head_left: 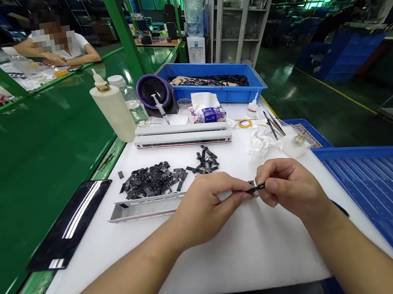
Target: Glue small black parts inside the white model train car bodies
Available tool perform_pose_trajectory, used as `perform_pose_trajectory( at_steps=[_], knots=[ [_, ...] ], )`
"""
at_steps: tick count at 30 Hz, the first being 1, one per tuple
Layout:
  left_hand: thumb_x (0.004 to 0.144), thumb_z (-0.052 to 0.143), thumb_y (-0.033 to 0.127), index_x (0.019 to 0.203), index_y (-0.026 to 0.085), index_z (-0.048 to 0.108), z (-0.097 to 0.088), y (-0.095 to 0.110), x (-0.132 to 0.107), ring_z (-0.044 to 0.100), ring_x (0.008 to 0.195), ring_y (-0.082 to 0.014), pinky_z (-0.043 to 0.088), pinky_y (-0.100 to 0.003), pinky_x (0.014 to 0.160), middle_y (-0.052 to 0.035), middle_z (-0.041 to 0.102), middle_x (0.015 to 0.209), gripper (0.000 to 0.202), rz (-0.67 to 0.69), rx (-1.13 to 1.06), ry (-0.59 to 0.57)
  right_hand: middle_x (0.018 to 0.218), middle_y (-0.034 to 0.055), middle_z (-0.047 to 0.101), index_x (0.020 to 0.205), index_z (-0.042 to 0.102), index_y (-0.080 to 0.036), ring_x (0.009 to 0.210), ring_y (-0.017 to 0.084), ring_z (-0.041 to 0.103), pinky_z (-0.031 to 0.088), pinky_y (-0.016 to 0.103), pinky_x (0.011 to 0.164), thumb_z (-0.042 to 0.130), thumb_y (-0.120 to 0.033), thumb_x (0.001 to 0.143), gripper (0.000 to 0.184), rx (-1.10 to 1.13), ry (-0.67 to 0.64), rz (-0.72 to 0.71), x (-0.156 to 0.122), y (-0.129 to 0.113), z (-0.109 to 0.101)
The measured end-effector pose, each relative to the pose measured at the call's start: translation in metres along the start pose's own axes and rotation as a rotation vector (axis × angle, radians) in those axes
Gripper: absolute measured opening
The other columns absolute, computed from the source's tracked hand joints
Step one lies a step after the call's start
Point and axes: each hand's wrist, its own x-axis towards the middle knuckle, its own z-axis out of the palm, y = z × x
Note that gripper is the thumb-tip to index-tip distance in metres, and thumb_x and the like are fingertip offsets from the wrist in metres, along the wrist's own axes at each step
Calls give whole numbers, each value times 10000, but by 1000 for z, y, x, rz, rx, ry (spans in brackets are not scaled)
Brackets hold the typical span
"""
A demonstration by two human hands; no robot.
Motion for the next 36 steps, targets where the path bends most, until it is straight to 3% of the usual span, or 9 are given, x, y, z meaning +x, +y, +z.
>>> perform_pose_trajectory(
  at_steps=[13,19,22,25,27,29,31,33,36],
  knots=[
    [913,617,131,947,164,710,6,-2,-1,670,773,-141,512,-280,766,-52,764,854,105,341,3,-40,523,-21,600,732,687,-154,304,29,374,317,152,307,787,-308,752,185,323,-157,245,2,5,2],
    [890,646,132,929,167,703,9,-4,-1,682,734,-143,517,-279,746,-52,763,816,78,410,49,18,491,-60,555,766,679,-179,263,0,229,218,126,265,752,-295,784,138,401,-238,256,3,10,5],
    [887,651,139,933,168,712,11,-4,-2,684,720,-138,513,-279,753,-38,761,793,82,414,92,93,502,-61,549,772,680,-190,277,1,245,215,134,284,744,-314,799,142,323,-172,159,2,12,8],
    [888,651,165,943,186,741,15,-2,-4,676,698,-134,508,-264,718,-16,760,766,107,281,154,236,540,-54,547,831,683,-216,347,40,390,316,164,344,675,-281,867,74,21,89,-158,-4,14,14],
    [879,656,178,925,201,760,18,0,-4,685,718,-135,514,-244,702,-6,767,783,115,84,109,282,597,-37,589,892,687,-222,444,75,508,414,197,415,654,-171,868,65,-390,264,-465,-8,16,20],
    [872,661,194,901,206,769,19,2,-3,704,763,-138,530,-223,709,2,775,821,112,-120,-26,273,690,-3,669,954,686,-197,568,110,615,510,226,520,683,-45,803,214,-863,336,-767,-12,18,27],
    [871,662,230,890,207,770,20,3,-2,715,794,-141,545,-207,714,10,779,845,112,-258,-195,248,774,36,722,997,680,-163,682,142,681,564,241,628,715,29,738,324,-1191,329,-979,-14,21,33],
    [859,679,265,889,207,771,18,4,-1,717,808,-144,553,-203,721,14,779,853,113,-322,-297,226,774,37,725,998,673,-161,677,140,683,565,239,638,716,25,743,318,-1254,334,-1007,-15,22,35],
    [845,704,275,893,206,776,12,3,0,715,819,-144,550,-203,750,10,780,853,111,-315,-308,153,640,-16,645,916,654,-200,491,99,565,469,226,469,651,-108,856,110,-853,370,-684,-12,19,30]
  ],
)
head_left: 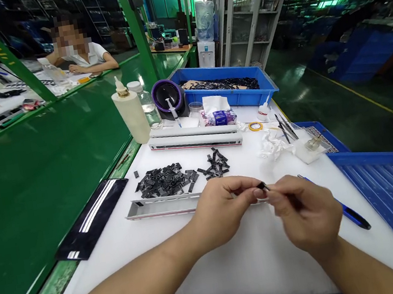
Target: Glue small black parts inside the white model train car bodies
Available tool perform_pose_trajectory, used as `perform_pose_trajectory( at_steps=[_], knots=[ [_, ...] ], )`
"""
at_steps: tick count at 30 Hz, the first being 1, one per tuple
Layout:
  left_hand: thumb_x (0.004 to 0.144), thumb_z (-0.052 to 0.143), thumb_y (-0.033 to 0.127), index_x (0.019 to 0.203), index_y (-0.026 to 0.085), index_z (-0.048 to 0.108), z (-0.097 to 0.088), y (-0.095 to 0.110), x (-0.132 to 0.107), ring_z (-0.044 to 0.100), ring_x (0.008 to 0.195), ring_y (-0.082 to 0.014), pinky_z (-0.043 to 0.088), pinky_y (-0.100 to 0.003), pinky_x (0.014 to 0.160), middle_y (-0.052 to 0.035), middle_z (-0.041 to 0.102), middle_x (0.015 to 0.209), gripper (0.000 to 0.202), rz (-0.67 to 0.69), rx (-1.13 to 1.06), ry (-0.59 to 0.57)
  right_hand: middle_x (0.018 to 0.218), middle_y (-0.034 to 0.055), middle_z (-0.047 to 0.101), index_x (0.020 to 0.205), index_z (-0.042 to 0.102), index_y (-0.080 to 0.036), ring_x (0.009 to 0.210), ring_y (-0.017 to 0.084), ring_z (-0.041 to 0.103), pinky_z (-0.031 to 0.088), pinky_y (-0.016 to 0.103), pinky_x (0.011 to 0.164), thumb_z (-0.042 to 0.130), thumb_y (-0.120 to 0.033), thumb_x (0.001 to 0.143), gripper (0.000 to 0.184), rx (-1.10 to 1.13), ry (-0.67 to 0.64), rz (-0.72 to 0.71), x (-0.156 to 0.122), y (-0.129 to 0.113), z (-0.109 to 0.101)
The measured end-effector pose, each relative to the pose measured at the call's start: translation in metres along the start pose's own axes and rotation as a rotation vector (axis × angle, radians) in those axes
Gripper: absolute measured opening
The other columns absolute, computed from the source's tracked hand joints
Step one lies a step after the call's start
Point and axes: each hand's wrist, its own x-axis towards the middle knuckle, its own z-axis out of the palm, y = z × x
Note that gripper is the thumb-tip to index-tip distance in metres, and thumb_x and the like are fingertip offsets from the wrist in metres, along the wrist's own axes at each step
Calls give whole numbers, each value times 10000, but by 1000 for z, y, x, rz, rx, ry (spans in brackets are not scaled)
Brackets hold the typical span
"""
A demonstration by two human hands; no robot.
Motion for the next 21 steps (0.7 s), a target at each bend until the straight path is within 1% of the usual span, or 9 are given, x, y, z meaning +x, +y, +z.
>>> perform_pose_trajectory(
  at_steps=[1,3,5,8,11,13,15,19,21],
  knots=[
    [844,705,266,895,204,776,-2,0,0,716,825,-146,550,-209,761,7,781,850,108,10,6,-40,582,-34,597,882,638,-206,434,89,506,419,224,421,623,-175,893,36,184,-32,188,3,2,-3],
    [844,701,245,916,197,772,-4,1,1,721,830,-157,559,-229,770,-4,782,849,113,31,-19,-127,500,-58,501,829,598,-207,372,78,411,347,225,384,595,-313,926,144,528,-130,502,8,6,-8],
    [841,698,239,919,186,766,-4,2,1,724,808,-166,568,-243,742,-15,781,835,116,43,-26,-170,482,-66,458,807,573,-211,363,74,368,318,230,388,597,-378,923,205,684,-213,623,9,8,-12],
    [864,660,220,905,194,764,-4,3,1,717,760,-161,560,-244,691,-13,779,826,115,90,157,-141,559,-28,524,839,622,-219,438,95,438,336,253,430,642,-268,897,79,420,-133,390,2,5,-12],
    [879,620,198,931,225,770,-16,4,4,718,796,-183,551,-287,749,-12,782,885,161,246,563,65,664,7,582,921,652,-240,521,122,500,376,285,475,638,-168,881,84,211,84,124,-5,1,-10],
    [887,611,246,962,240,769,-36,5,8,717,817,-217,544,-329,780,-20,782,909,175,267,812,269,675,3,575,932,638,-249,514,123,502,390,290,467,611,-180,900,80,265,223,110,-4,1,-10],
    [901,585,318,979,256,766,-62,8,12,711,836,-254,540,-361,773,-28,779,925,206,130,1007,399,663,-5,571,897,641,-240,492,117,507,400,285,450,626,-198,894,44,271,308,156,2,5,-12],
    [908,498,296,758,224,742,-102,9,18,688,854,-302,522,-382,713,-72,756,871,295,-137,1381,257,630,-12,597,822,667,-213,497,120,550,451,278,474,682,-220,850,32,140,372,240,16,14,-19],
    [916,449,257,664,191,695,-105,7,19,682,847,-305,525,-389,712,-102,735,800,359,-163,1481,156,641,-6,622,810,670,-202,529,128,584,486,278,509,665,-226,856,52,71,260,298,20,17,-24]
  ],
)
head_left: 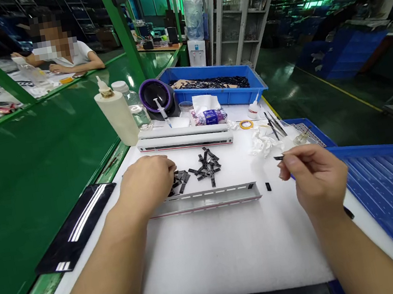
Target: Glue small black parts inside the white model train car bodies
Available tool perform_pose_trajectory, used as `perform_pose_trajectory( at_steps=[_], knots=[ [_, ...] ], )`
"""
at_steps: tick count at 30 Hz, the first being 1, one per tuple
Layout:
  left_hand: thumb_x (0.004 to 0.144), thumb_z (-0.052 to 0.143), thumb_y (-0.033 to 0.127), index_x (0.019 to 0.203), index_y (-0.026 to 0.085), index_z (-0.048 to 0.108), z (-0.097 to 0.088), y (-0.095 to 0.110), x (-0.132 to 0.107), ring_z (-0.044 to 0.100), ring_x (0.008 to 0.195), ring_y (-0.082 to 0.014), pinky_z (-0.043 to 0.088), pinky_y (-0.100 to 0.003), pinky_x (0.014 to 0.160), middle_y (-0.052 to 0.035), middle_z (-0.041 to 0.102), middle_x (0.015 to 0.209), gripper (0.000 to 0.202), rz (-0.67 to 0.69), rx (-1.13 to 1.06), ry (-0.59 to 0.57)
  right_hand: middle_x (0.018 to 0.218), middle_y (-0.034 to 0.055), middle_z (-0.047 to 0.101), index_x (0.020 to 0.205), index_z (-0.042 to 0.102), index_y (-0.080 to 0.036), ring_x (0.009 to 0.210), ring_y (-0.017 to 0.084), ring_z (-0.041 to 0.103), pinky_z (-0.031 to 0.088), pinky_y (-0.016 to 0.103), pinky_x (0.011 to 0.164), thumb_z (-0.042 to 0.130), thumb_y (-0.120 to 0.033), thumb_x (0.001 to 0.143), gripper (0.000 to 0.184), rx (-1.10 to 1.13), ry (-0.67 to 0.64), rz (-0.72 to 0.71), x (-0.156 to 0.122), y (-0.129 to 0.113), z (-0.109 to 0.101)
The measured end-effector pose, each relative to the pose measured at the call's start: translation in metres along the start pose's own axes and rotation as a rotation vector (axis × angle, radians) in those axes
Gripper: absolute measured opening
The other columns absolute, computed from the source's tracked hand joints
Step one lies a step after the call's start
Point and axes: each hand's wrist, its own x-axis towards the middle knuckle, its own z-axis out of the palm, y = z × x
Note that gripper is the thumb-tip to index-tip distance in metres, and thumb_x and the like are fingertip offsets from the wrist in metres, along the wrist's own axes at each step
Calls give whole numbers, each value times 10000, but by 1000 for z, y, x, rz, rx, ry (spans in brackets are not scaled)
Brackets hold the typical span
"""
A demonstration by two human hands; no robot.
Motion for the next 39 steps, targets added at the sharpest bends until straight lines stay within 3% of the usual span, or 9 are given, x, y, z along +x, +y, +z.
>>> perform_pose_trajectory(
  at_steps=[4,7,9,14,20,24,30,33,39],
  knots=[
    [975,378,271,895,151,732,10,27,-5,630,1124,-312,505,-463,960,-132,723,1131,382,272,-92,104,664,-1,642,790,672,-188,575,129,598,490,268,548,637,-198,853,73,-246,-393,21,8,4,-7],
    [976,459,368,1309,151,594,19,61,-17,557,1264,-261,443,-434,1089,-99,628,1345,420,532,-286,124,629,-14,622,771,666,-190,570,121,566,462,259,545,634,-177,845,81,-315,-506,-47,10,7,-11],
    [957,503,380,1404,108,489,25,77,-25,590,1218,-279,483,-450,1042,-130,632,1330,524,596,-289,79,632,-14,627,778,669,-195,580,121,567,459,259,557,629,-178,854,88,-284,-533,-82,11,9,-13],
    [924,537,325,1414,132,463,26,84,-32,694,832,-307,566,-435,662,-91,738,960,532,476,-147,-61,640,-2,622,784,684,-201,556,120,521,408,270,534,620,-175,872,112,-295,-640,-218,11,10,-12],
    [856,581,197,1151,192,637,24,76,-30,638,970,-275,545,-399,792,-89,651,1062,300,452,-211,-30,716,16,622,881,717,-205,630,119,548,403,253,558,584,-163,907,141,-408,-797,-314,7,15,-2],
    [849,539,132,1178,179,575,27,79,-30,628,963,-247,542,-401,830,-102,563,1204,334,476,-300,-83,768,30,643,927,728,-207,675,129,573,422,265,609,552,-191,943,178,-478,-835,-351,1,21,5],
    [844,471,51,1079,172,508,26,77,-32,633,934,-235,542,-366,762,-100,583,1168,267,497,-292,-70,790,34,672,910,739,-217,719,147,611,421,273,626,548,-139,917,206,-572,-913,-336,-1,24,8],
    [877,433,44,1133,190,538,29,75,-32,635,1064,-239,540,-360,838,-124,480,1415,313,600,-244,-30,744,21,656,909,723,-214,641,135,575,430,275,589,587,-158,889,148,-429,-766,-317,2,20,4],
    [841,455,72,1309,156,564,36,81,-32,544,1259,-313,500,-451,974,-147,387,1549,489,632,-88,-49,771,20,585,855,667,-201,670,153,546,451,297,601,628,-254,841,67,-323,58,-120,15,30,-9]
  ],
)
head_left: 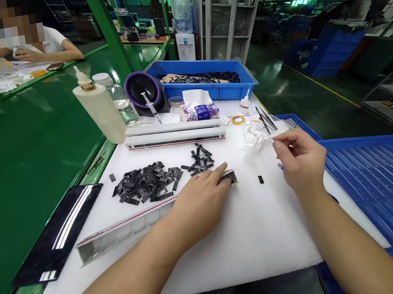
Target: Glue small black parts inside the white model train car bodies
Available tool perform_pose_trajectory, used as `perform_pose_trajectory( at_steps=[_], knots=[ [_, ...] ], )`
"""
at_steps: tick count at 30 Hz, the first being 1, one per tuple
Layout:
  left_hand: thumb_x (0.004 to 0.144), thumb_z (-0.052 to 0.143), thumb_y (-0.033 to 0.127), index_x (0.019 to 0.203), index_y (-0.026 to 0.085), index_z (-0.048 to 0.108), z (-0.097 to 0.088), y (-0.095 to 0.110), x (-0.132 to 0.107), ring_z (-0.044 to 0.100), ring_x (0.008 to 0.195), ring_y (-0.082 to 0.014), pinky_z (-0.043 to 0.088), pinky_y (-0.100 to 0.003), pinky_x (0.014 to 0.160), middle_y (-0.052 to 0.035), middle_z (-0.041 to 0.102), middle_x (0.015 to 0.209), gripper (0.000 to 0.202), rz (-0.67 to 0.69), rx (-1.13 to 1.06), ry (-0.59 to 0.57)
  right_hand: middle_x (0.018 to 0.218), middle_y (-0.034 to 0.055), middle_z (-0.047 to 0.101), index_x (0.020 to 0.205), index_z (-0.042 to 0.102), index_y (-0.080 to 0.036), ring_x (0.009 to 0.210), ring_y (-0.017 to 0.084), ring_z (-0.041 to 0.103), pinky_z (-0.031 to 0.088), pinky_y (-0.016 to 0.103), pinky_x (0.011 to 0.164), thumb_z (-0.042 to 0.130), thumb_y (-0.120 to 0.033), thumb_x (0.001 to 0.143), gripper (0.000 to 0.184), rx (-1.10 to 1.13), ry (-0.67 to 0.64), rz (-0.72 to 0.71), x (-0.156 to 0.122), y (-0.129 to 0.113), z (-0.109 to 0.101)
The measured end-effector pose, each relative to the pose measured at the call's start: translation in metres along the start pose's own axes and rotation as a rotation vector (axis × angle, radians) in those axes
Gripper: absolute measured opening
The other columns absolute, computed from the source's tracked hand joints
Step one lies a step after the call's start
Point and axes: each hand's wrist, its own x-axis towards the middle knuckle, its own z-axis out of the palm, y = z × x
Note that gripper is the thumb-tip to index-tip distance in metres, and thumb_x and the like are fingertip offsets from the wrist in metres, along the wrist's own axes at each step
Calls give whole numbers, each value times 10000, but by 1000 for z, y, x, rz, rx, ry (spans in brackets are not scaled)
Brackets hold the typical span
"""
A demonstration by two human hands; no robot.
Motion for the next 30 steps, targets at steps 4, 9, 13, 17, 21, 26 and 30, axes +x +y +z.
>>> perform_pose_trajectory(
  at_steps=[4,9,13,17,21,26,30],
  knots=[
    [823,441,87,1308,177,578,0,7,3,554,1225,-326,505,-491,938,-126,396,1549,513,-28,37,-44,1046,78,619,1119,574,-194,913,206,599,515,350,771,679,-250,752,386,-34,-67,161,3,13,6],
    [846,416,94,1262,180,610,-1,13,6,565,1206,-324,508,-489,919,-125,437,1517,467,-31,55,-39,1240,118,624,1309,471,-207,1165,283,553,476,450,934,694,-261,740,614,-247,-394,270,0,18,17],
    [866,387,80,1215,175,635,2,15,9,558,1219,-316,501,-496,947,-120,491,1467,439,-18,41,-23,1112,125,675,1175,592,-166,1153,298,564,446,454,969,634,-243,797,387,-360,-508,250,1,19,23],
    [899,406,119,1241,226,625,3,8,14,551,1236,-281,500,-468,987,-77,497,1465,421,-4,-21,-19,1014,78,696,1014,654,-194,972,267,627,480,421,860,623,-308,815,232,-134,-390,283,6,18,20],
    [914,388,140,1240,265,626,-1,-3,20,555,1233,-250,515,-429,982,-25,524,1441,423,-4,-86,-44,1026,36,673,1194,588,-253,868,207,644,503,350,739,639,-366,814,400,569,-263,397,12,12,9],
    [915,357,142,1269,287,616,-5,-11,26,522,1279,-242,516,-415,992,4,514,1450,462,-1,-115,-64,768,-11,620,1151,589,-288,596,139,509,419,290,561,635,-359,790,370,1030,-315,500,19,-2,-6],
    [924,367,153,1266,298,623,-5,-9,26,517,1285,-252,509,-428,1004,-1,506,1457,451,-7,-104,-77,584,-57,430,889,574,-266,491,103,313,267,238,461,662,-298,685,224,1212,-288,576,24,-5,-15]
  ],
)
